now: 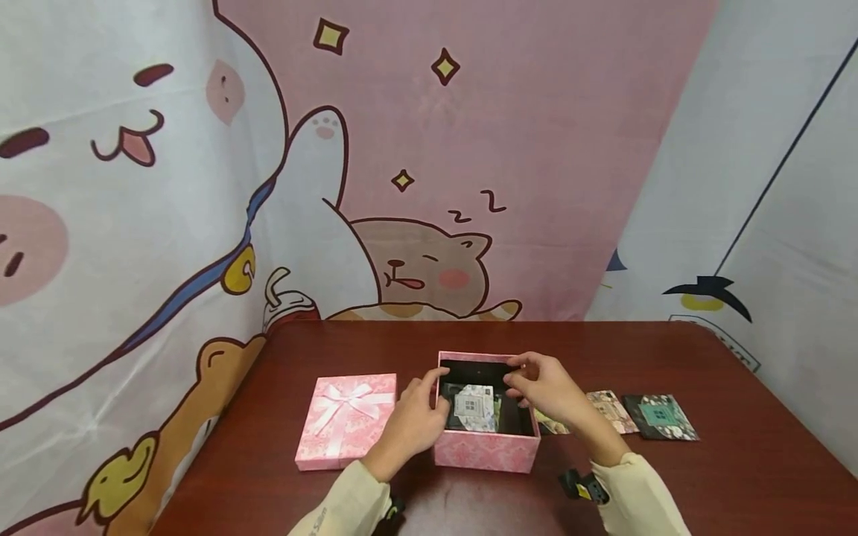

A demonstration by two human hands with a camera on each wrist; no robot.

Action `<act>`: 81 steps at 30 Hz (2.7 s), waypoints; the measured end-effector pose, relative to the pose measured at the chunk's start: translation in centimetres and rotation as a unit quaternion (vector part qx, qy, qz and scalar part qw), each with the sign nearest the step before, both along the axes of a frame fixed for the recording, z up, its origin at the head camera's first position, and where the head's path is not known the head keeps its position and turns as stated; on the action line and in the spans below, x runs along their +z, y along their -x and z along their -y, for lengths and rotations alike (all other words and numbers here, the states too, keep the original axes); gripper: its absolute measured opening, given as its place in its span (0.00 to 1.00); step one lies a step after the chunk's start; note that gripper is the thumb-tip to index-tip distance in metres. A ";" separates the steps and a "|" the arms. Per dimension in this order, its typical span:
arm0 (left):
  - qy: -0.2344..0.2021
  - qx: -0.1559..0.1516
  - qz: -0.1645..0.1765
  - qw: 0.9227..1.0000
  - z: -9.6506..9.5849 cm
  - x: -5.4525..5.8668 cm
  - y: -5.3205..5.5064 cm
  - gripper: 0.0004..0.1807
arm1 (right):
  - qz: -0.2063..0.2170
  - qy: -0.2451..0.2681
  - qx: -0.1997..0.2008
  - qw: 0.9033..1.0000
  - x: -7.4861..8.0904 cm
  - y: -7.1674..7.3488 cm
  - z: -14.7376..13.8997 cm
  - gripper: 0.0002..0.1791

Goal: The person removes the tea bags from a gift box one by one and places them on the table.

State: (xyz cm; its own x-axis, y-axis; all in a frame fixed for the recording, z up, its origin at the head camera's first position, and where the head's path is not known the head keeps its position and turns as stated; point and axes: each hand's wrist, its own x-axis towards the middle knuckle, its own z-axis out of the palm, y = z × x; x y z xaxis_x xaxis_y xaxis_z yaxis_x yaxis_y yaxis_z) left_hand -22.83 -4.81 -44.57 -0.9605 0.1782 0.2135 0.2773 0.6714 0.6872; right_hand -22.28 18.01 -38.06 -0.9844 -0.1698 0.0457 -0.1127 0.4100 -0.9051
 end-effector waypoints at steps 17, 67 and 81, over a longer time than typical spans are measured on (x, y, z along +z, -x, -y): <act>-0.004 0.003 -0.005 1.000 0.0 -0.2 0.2 0.26 | -0.039 -0.146 -0.044 0.988 -2.4 1.8 3.8 0.21; -0.007 -0.006 -0.001 1.000 0.1 -0.1 0.3 0.26 | -0.034 -0.153 0.022 0.987 -3.3 1.5 6.4 0.14; -0.003 -0.001 0.000 1.000 0.1 -0.1 0.1 0.26 | -0.070 -0.183 -0.032 0.980 -2.7 2.4 5.5 0.12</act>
State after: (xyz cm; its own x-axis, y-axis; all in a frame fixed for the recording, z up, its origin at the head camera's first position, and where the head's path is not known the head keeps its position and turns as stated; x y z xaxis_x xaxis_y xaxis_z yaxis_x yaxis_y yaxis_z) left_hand -22.94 -4.87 -44.64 -0.9602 0.1792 0.2142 0.2786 0.6673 0.6907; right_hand -24.72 12.50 -40.76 -0.9822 -0.1376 0.1278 -0.1878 0.7148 -0.6736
